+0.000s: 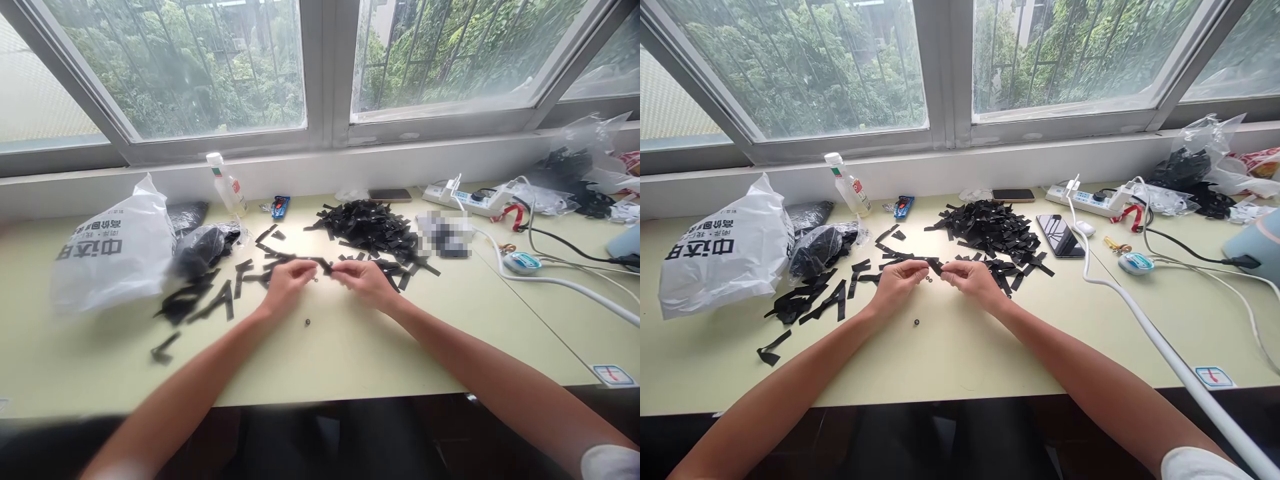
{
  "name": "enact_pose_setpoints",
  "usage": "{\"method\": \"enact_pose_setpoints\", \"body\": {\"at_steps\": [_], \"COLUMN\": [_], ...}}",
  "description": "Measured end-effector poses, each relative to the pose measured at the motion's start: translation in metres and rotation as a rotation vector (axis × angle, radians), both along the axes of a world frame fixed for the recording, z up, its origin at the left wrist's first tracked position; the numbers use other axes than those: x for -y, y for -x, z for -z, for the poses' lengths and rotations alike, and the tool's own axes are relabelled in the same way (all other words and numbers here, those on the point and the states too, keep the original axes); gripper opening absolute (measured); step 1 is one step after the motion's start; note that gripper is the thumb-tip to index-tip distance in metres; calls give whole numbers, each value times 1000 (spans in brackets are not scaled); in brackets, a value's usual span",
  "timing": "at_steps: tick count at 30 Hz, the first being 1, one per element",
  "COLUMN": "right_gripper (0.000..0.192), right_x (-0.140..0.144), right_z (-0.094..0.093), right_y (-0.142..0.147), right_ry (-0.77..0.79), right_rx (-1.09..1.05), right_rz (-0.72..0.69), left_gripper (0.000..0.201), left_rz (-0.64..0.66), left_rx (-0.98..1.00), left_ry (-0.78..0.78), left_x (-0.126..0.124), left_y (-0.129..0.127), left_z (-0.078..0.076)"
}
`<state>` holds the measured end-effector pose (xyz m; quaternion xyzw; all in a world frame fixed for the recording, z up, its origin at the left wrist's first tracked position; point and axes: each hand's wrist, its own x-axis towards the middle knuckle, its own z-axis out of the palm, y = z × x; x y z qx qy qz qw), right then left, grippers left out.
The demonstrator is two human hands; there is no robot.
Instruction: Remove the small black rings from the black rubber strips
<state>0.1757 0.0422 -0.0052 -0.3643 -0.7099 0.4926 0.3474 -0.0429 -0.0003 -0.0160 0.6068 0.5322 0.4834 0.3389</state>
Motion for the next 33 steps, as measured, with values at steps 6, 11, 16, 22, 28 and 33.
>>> {"method": "enact_pose_setpoints", "body": {"at_steps": [6, 11, 16, 22, 28, 33], "right_gripper": [29, 32, 27, 24, 25, 26], "right_x": [7, 12, 11, 10, 12, 12], "right_z": [-4, -1, -1, -1, 2, -2], "right_y": [5, 9, 7, 5, 6, 6], "right_ry": [54, 46, 52, -24, -55, -23], "right_rx": [-110, -133, -75, -37, -12, -10], "right_rz": [-49, -62, -61, -9, 19, 3], "left_gripper": [26, 25, 20, 21, 22, 27], "left_rz": [78, 99, 113, 162, 102, 97], "left_rx": [88, 129, 120, 111, 150, 264], "left_ry": [-1, -23, -17, -18, 39, 98], "left_x": [6, 12, 11, 12, 11, 9], "left_y": [-10, -18, -16, -17, -17, -18], "left_z": [-8, -13, -11, -14, -11, -9]}}
